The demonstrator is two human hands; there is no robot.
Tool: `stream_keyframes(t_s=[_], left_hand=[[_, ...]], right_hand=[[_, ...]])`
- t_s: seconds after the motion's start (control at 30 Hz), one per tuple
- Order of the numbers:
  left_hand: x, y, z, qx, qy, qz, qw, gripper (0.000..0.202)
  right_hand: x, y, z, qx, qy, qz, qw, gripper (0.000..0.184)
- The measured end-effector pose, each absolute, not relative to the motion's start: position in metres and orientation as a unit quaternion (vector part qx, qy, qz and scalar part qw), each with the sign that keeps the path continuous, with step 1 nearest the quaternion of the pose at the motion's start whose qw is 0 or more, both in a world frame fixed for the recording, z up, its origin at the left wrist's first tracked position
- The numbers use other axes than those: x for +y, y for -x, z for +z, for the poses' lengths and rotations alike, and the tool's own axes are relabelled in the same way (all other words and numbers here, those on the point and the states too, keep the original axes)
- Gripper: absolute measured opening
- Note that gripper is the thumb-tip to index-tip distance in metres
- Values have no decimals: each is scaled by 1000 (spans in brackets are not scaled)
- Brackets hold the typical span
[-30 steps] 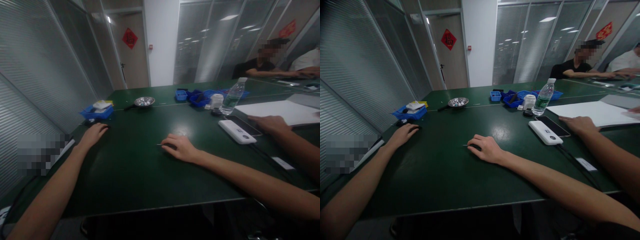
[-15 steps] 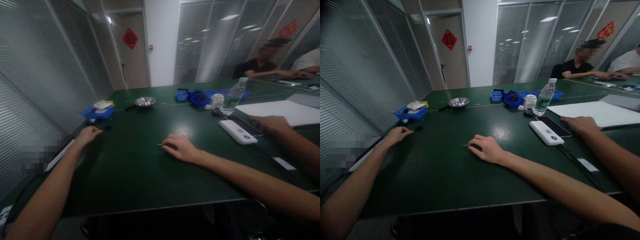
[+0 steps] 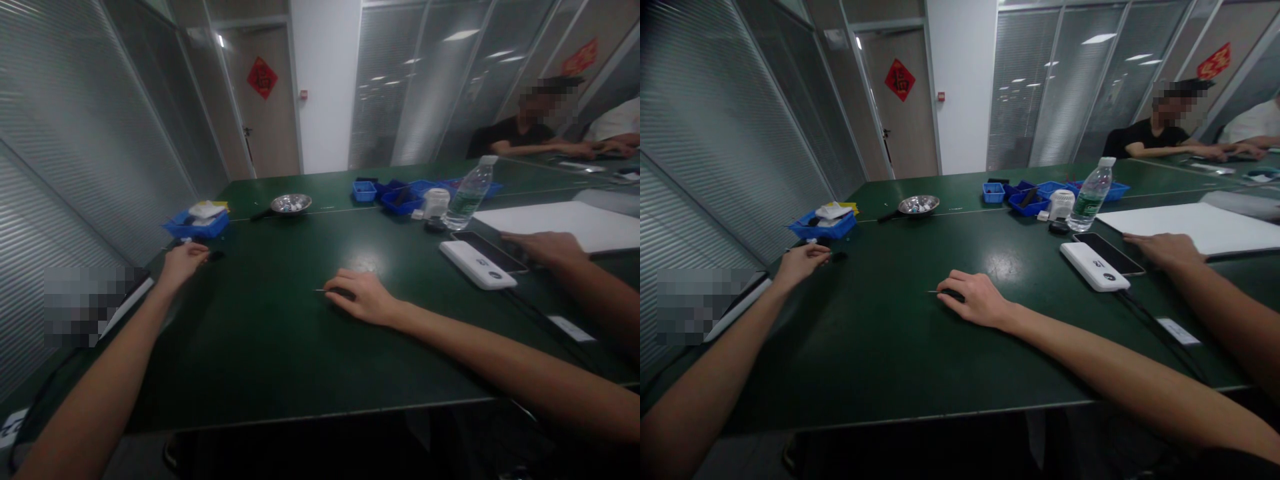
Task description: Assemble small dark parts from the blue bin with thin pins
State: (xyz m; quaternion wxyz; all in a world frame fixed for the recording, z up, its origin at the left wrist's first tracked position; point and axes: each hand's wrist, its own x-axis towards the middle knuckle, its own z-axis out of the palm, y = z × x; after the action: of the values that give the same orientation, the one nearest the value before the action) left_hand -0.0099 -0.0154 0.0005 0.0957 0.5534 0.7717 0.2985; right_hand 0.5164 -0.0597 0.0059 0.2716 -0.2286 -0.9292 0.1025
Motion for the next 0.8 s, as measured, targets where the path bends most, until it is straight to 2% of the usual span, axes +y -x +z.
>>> stream_keyframes(t_s=[0.2, 0.4, 0.8], left_hand=[[-16, 11, -2, 767, -558, 306, 86, 45], [-18, 1, -1, 757, -567, 323, 37, 38], [-15, -3, -12, 788, -513, 330, 81, 42]], right_hand=[[-60, -516, 6, -930, 226, 99, 273, 25], [-60, -516, 5, -930, 228, 107, 268, 25], [-59, -516, 3, -932, 221, 97, 270, 26]])
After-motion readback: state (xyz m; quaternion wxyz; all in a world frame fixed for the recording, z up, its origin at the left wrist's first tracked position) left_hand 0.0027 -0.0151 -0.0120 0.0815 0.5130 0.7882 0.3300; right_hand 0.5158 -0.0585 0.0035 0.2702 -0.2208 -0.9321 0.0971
